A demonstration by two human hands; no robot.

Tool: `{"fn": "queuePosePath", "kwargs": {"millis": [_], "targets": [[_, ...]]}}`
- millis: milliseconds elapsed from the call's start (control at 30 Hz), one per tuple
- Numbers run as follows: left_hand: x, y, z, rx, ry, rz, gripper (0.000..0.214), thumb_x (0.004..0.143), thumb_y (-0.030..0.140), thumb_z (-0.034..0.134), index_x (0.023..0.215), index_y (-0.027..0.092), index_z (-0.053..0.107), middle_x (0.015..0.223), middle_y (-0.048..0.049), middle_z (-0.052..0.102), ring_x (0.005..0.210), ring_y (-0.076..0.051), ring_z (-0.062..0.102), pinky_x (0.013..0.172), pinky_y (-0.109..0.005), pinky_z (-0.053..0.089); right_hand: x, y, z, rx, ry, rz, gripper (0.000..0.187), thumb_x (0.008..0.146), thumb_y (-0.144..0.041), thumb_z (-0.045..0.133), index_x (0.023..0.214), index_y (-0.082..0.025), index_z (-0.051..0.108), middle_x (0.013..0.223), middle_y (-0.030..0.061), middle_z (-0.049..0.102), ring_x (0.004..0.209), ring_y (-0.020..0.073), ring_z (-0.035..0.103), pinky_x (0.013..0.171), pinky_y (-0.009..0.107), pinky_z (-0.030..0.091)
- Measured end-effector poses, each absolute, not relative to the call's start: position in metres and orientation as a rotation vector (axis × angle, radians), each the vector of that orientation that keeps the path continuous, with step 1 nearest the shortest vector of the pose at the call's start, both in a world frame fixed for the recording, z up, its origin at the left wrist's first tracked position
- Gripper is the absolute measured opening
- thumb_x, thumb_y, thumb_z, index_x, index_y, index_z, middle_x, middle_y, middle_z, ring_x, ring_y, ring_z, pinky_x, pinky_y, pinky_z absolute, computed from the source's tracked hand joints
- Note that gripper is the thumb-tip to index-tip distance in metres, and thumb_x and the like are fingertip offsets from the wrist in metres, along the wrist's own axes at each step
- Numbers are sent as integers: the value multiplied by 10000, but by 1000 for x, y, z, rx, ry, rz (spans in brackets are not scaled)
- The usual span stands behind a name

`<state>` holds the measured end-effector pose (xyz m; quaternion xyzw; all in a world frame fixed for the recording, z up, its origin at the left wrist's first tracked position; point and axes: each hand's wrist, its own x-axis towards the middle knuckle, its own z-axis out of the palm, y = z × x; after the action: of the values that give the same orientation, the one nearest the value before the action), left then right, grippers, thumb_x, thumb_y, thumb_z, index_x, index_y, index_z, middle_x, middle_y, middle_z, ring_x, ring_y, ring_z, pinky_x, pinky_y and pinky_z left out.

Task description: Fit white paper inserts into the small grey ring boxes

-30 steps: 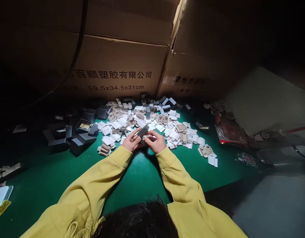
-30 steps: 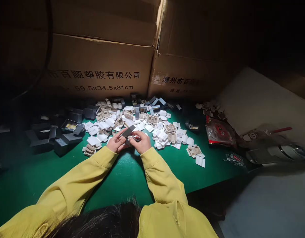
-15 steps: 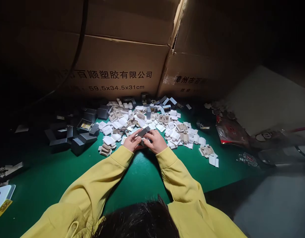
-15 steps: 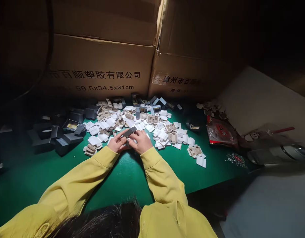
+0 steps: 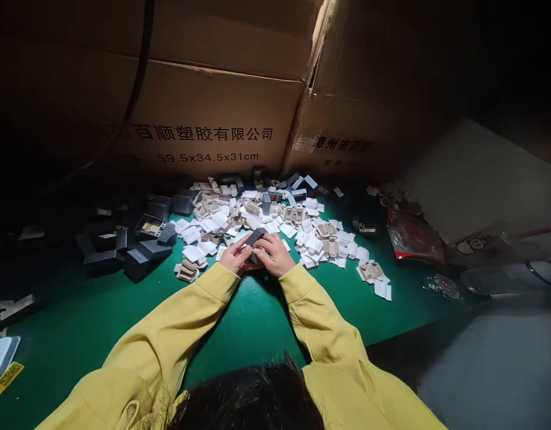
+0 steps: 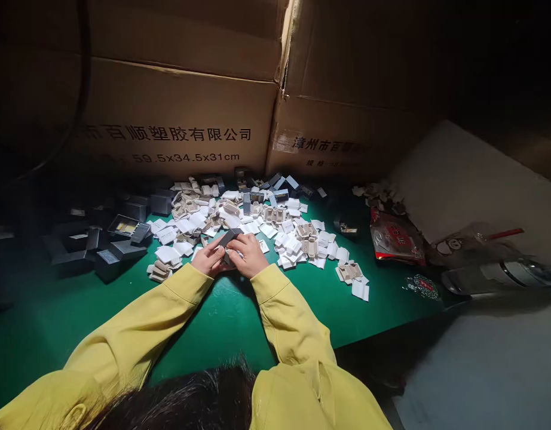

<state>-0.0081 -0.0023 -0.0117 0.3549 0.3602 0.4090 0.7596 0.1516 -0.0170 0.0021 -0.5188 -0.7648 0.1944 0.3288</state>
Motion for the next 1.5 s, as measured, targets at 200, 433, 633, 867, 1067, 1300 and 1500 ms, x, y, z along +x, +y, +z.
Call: {"fn": "queuePosePath", "kwargs": {"millis": [200,433,633,867,1067,1300,1500], "targets": [[-10,-3,-12,743,812,890,869,616,453,875,1389,194,573,1062,-86,698,848,-179,643,714,-329,610,146,-14,4,-1327,-1956,593,147,850,-120,546,822,-206,661,910,35,631,899,192,518,867,338,437],[-12,-4,-13,653,778,911,848,625,375,893,1395,231,567,947,-49,723,813,-167,673,731,-297,605,137,-14,-1,-1319,-1949,499,163,834,-127,530,764,-205,656,858,31,642,849,186,527,828,323,454],[-14,-1,-11,659,752,903,719,795,306,768,1457,263,489,1098,-59,719,848,-145,694,732,-249,597,133,-24,-8,-1335,-1896,227,189,919,-272,531,923,-191,702,887,74,697,889,209,582,854,346,482],[-14,0,-10,632,732,968,605,895,258,643,1470,291,460,1102,-69,725,906,-161,706,778,-280,604,133,-28,-10,-1253,-1960,206,333,880,-408,636,1105,-174,708,1043,97,729,980,225,616,888,359,527],[-14,-1,-5,627,747,957,648,892,258,648,1497,259,415,1068,-82,721,837,-132,704,698,-214,585,131,-30,-12,-1337,-2051,168,343,903,-369,619,1190,-191,677,1094,112,720,1006,248,612,954,423,508],[-13,2,1,538,768,971,562,900,204,626,1439,289,488,951,-35,711,612,-81,613,453,-145,487,134,-25,-15,-1264,-2087,49,389,885,-404,646,1197,-171,657,1134,141,707,1067,258,621,938,408,520],[-12,0,0,508,797,955,581,865,201,692,1413,240,503,842,4,670,590,-59,584,563,-162,558,137,-22,-22,-1233,-2023,61,295,858,-201,584,1135,-164,681,1083,111,728,992,224,633,923,370,528]]}}
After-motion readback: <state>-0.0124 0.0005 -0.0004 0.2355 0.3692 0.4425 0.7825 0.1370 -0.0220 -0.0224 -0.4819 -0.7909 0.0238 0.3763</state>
